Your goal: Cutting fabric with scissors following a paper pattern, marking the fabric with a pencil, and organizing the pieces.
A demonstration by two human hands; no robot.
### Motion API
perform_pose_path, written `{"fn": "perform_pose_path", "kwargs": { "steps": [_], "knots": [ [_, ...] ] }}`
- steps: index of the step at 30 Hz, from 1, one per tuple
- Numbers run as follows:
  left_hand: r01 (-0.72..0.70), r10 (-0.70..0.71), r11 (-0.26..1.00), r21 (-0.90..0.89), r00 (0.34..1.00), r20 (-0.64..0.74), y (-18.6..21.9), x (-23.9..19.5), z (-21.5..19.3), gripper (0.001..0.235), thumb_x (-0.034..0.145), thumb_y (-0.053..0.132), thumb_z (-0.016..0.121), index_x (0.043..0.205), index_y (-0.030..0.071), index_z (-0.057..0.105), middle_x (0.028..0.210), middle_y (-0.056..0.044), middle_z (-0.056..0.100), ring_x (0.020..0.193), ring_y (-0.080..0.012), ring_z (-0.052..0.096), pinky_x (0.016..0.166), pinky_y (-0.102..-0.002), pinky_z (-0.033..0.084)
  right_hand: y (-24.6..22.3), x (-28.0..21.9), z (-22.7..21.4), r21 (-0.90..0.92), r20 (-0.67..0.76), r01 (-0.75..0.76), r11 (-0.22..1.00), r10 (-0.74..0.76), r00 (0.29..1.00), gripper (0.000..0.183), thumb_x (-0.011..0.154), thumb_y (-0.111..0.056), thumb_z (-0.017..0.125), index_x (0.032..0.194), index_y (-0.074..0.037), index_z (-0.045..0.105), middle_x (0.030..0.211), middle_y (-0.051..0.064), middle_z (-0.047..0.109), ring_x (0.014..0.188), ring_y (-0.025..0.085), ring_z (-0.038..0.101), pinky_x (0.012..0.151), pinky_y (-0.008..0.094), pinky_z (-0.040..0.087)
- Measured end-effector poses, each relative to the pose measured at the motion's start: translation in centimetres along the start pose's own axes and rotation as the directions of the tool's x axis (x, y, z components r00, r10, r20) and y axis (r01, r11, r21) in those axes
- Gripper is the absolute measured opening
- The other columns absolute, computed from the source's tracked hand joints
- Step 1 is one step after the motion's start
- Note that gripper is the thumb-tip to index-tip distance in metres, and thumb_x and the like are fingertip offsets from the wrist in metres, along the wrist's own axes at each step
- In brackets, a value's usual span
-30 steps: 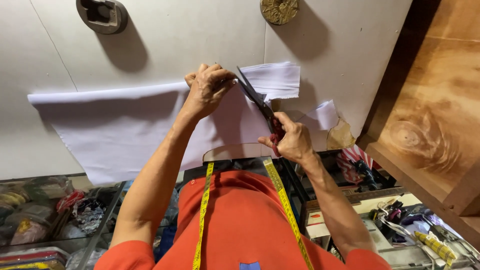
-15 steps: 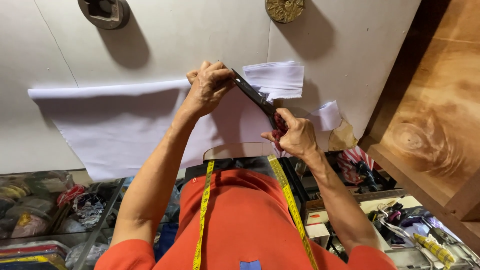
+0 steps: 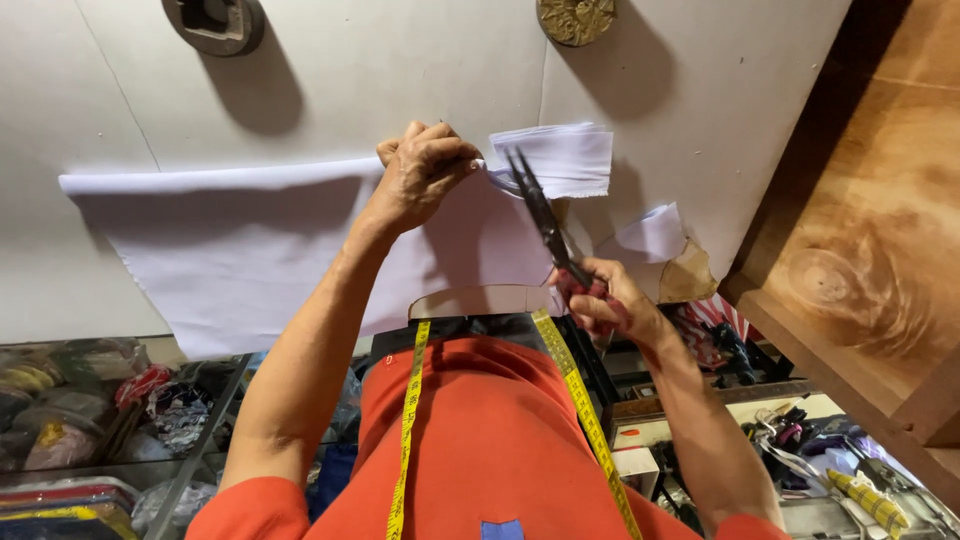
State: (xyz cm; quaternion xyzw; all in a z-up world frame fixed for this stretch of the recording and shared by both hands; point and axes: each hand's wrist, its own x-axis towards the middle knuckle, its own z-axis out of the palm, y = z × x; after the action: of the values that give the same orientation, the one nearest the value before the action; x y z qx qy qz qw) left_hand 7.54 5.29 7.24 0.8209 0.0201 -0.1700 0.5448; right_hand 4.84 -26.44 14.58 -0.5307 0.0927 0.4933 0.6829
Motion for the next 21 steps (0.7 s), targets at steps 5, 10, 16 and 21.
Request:
{"fn": "perform_pose_path", "kwargs": {
  "steps": [5, 10, 16, 21],
  "knots": [
    [0.025, -0.025, 1.000, 0.003, 0.999, 0.035, -0.4, 0.0, -0.1, 0.009, 0.102, 0.032, 0.069, 0.106, 0.024, 0.072, 0.097, 0.008, 0.061, 0.098, -0.0126, 0.049, 0.091, -0.037, 0.022, -1.4, -0.3, -0.1, -0.028, 0.102, -0.117, 0.993, 0.119, 0.988, 0.023, 0.085, -0.013, 0.078, 0.087, 0.001, 0.061, 0.042, 0.014, 0.057, 0.030, 0.020, 0.060, 0.025, 0.029, 0.047],
    [0.031, -0.031, 0.999, 0.008, 0.999, 0.041, -0.6, 0.1, 0.0, 0.007, 0.102, 0.032, 0.069, 0.105, 0.026, 0.072, 0.096, 0.009, 0.059, 0.097, -0.0108, 0.049, 0.090, -0.037, 0.021, -0.9, 0.2, -0.7, -0.134, 0.108, -0.112, 0.985, 0.127, 0.986, 0.022, 0.085, -0.015, 0.079, 0.086, 0.000, 0.063, 0.041, 0.012, 0.057, 0.031, 0.017, 0.059, 0.027, 0.025, 0.045],
    [0.024, -0.024, 1.000, 0.006, 0.999, 0.025, -0.4, 0.0, 0.0, 0.006, 0.102, 0.031, 0.070, 0.105, 0.025, 0.072, 0.096, 0.008, 0.059, 0.097, -0.0114, 0.049, 0.089, -0.037, 0.022, -2.0, 0.1, -0.2, -0.162, 0.094, -0.110, 0.981, 0.126, 0.988, 0.023, 0.084, -0.016, 0.081, 0.087, 0.000, 0.064, 0.040, 0.013, 0.057, 0.030, 0.017, 0.059, 0.027, 0.024, 0.044],
    [0.015, -0.015, 1.000, -0.003, 1.000, 0.003, -0.1, 0.0, 0.0, 0.007, 0.101, 0.030, 0.070, 0.104, 0.024, 0.072, 0.094, 0.006, 0.059, 0.096, -0.0133, 0.049, 0.088, -0.038, 0.022, -0.4, 0.4, -1.6, -0.167, 0.101, -0.121, 0.978, 0.139, 0.985, 0.024, 0.084, -0.018, 0.081, 0.091, 0.000, 0.066, 0.039, 0.011, 0.056, 0.029, 0.017, 0.057, 0.028, 0.024, 0.043]
  ]
}}
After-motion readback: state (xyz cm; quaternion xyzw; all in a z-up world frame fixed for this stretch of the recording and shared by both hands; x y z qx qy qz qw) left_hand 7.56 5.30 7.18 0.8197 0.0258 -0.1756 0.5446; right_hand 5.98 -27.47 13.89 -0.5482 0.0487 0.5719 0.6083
